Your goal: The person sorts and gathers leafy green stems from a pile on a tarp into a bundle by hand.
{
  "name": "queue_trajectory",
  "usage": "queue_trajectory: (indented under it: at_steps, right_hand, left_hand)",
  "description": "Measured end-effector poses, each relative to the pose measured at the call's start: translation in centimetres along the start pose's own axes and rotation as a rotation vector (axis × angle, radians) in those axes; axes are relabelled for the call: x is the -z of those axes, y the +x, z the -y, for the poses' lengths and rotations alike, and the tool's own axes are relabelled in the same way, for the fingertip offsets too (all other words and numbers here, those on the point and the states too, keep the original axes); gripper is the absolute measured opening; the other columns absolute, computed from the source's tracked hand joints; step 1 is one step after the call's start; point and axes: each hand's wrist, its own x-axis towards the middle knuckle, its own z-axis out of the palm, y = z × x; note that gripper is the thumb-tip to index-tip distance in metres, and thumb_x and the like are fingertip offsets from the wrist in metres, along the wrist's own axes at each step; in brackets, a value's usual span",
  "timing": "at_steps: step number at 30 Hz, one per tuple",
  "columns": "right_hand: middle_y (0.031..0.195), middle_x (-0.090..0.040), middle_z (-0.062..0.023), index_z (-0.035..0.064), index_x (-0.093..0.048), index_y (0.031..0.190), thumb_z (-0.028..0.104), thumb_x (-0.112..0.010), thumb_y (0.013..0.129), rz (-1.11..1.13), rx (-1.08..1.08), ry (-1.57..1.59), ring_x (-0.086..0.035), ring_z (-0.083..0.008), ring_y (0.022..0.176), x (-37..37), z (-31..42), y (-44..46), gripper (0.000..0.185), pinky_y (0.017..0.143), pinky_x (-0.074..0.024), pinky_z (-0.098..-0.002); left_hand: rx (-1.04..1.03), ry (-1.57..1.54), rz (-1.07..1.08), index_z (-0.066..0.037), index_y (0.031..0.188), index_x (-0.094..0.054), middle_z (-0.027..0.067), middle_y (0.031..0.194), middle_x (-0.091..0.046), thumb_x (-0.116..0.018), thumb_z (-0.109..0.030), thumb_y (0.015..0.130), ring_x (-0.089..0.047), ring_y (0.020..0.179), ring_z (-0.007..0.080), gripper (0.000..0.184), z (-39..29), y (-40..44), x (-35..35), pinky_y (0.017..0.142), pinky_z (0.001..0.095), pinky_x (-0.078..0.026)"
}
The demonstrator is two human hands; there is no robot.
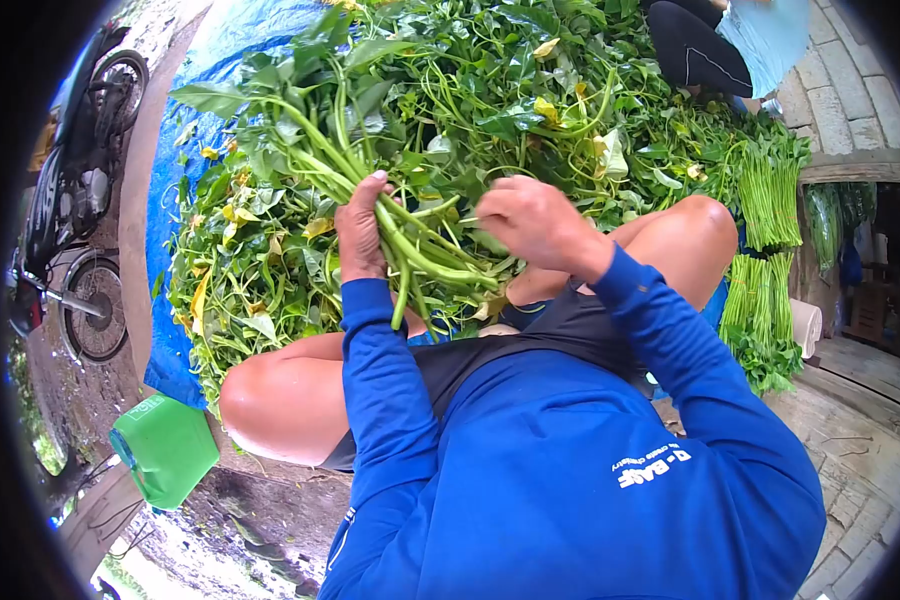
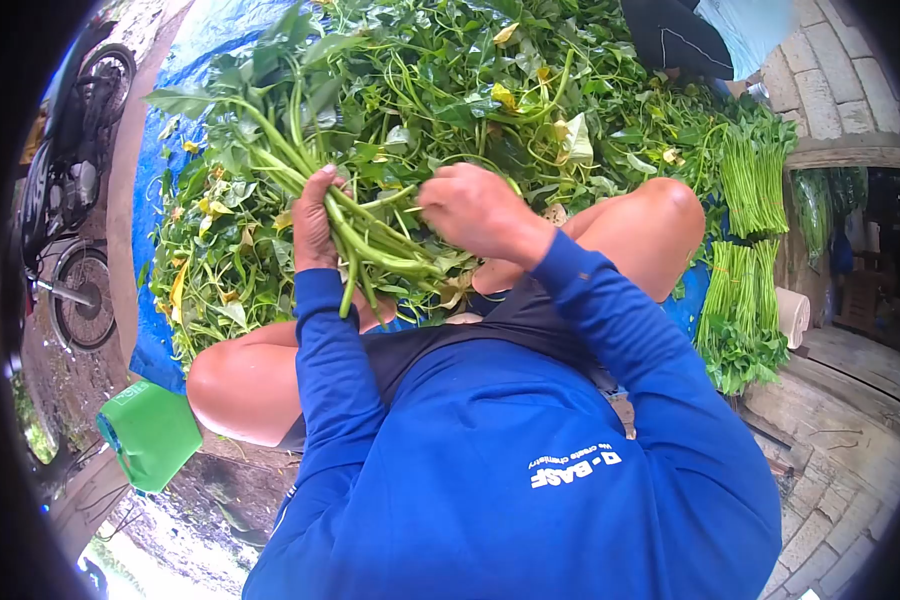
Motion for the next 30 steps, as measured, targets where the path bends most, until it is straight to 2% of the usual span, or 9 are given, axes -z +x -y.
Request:
queue_trajectory:
  at_steps: [3, 7, 9, 11, 12, 16, 20, 25, 30]
  right_hand:
    - [0.093, -0.071, -0.0156, 0.0033, -0.076, 0.093, 0.016, -0.072, 0.093, 0.435, -0.306, -0.423, -0.071, -0.0383, 0.094, 2.2, -3.0, -3.3, 0.013, 0.084, -0.0578, -0.0492]
    - [0.092, -0.071, -0.0227, 0.0026, -0.075, 0.089, 0.009, -0.061, 0.090, -0.139, -0.194, -0.214, -0.071, -0.0440, 0.095, 3.9, -6.4, -2.5, 0.015, 0.084, -0.0587, -0.0513]
    - [0.096, -0.072, -0.0217, 0.0021, -0.076, 0.089, 0.009, -0.064, 0.088, -0.188, -0.181, -0.429, -0.072, -0.0425, 0.094, 4.7, -8.1, -0.7, 0.014, 0.083, -0.0593, -0.0510]
    - [0.102, -0.073, -0.0192, 0.0012, -0.076, 0.088, 0.007, -0.066, 0.085, 0.179, -0.286, -0.605, -0.073, -0.0385, 0.095, 4.4, -10.2, 0.6, 0.012, 0.084, -0.0590, -0.0523]
    - [0.103, -0.072, -0.0141, 0.0033, -0.078, 0.087, 0.010, -0.068, 0.083, 0.093, -0.077, -0.724, -0.071, -0.0329, 0.098, 3.8, -11.8, 0.4, 0.012, 0.082, -0.0584, -0.0502]
    - [0.105, -0.067, -0.0076, 0.0114, -0.079, 0.087, 0.018, -0.068, 0.087, -0.024, -0.181, -0.988, -0.064, -0.0290, 0.108, 3.4, -15.4, 2.1, 0.013, 0.087, -0.0544, -0.0425]
    - [0.105, -0.069, -0.0077, 0.0130, -0.079, 0.096, 0.019, -0.070, 0.089, 0.036, -0.134, -0.938, -0.065, -0.0321, 0.108, 5.4, -16.5, 2.0, 0.013, 0.089, -0.0538, -0.0495]
    - [0.101, -0.077, -0.0135, 0.0054, -0.080, 0.108, 0.023, -0.074, 0.097, -0.107, 0.022, -0.517, -0.073, -0.0337, 0.097, 13.7, -12.1, 5.0, 0.021, 0.087, -0.0585, -0.0451]
    - [0.080, -0.066, -0.0003, 0.0059, -0.078, 0.114, 0.028, -0.068, 0.106, -0.263, -0.247, -0.050, -0.060, -0.0091, 0.071, 26.1, -4.3, 5.8, 0.025, 0.065, -0.0497, -0.0279]
  left_hand:
    - [-0.007, 0.003, 0.010, -0.003, 0.103, -0.071, 0.0057, 0.087, -0.070, -0.083, -0.031, 0.093, -0.068, 0.076, 0.0146, 0.032, -2.7, -0.9, 0.7, 0.072, 0.0271, -0.058]
    - [-0.035, 0.048, 0.001, -0.004, 0.103, -0.071, 0.0054, 0.087, -0.070, -0.084, -0.031, 0.092, -0.068, 0.075, 0.0147, 0.032, -4.1, -0.7, 1.1, 0.071, 0.0275, -0.057]
    - [-0.032, 0.065, -0.026, -0.004, 0.103, -0.071, 0.0047, 0.086, -0.069, -0.084, -0.031, 0.093, -0.067, 0.073, 0.0141, 0.031, -4.5, -1.0, 0.7, 0.067, 0.0275, -0.057]
    - [-0.029, 0.060, -0.029, -0.004, 0.102, -0.071, 0.0044, 0.085, -0.069, -0.084, -0.030, 0.093, -0.067, 0.072, 0.0138, 0.030, -4.9, -1.5, 0.2, 0.066, 0.0274, -0.057]
    - [-0.027, 0.037, -0.024, -0.004, 0.103, -0.070, 0.0044, 0.085, -0.069, -0.083, -0.029, 0.093, -0.067, 0.071, 0.0139, 0.030, -4.6, -1.2, 0.3, 0.064, 0.0276, -0.057]
    - [-0.003, 0.040, -0.034, -0.003, 0.104, -0.070, 0.0049, 0.084, -0.069, -0.082, -0.028, 0.094, -0.067, 0.071, 0.0141, 0.029, -4.3, -1.6, 0.2, 0.064, 0.0275, -0.057]
    - [-0.011, 0.054, -0.046, -0.001, 0.108, -0.072, 0.0048, 0.084, -0.069, -0.081, -0.026, 0.095, -0.067, 0.070, 0.0142, 0.030, -4.4, -1.9, 0.7, 0.065, 0.0269, -0.056]
    - [0.009, 0.084, -0.071, 0.000, 0.108, -0.073, 0.0057, 0.086, -0.070, -0.083, -0.028, 0.093, -0.067, 0.069, 0.0143, 0.033, -4.8, -1.6, 1.1, 0.065, 0.0270, -0.057]
    - [0.045, 0.058, -0.054, -0.001, 0.106, -0.073, 0.0065, 0.086, -0.070, -0.084, -0.029, 0.092, -0.067, 0.068, 0.0139, 0.034, -5.0, -1.2, 1.0, 0.063, 0.0276, -0.056]
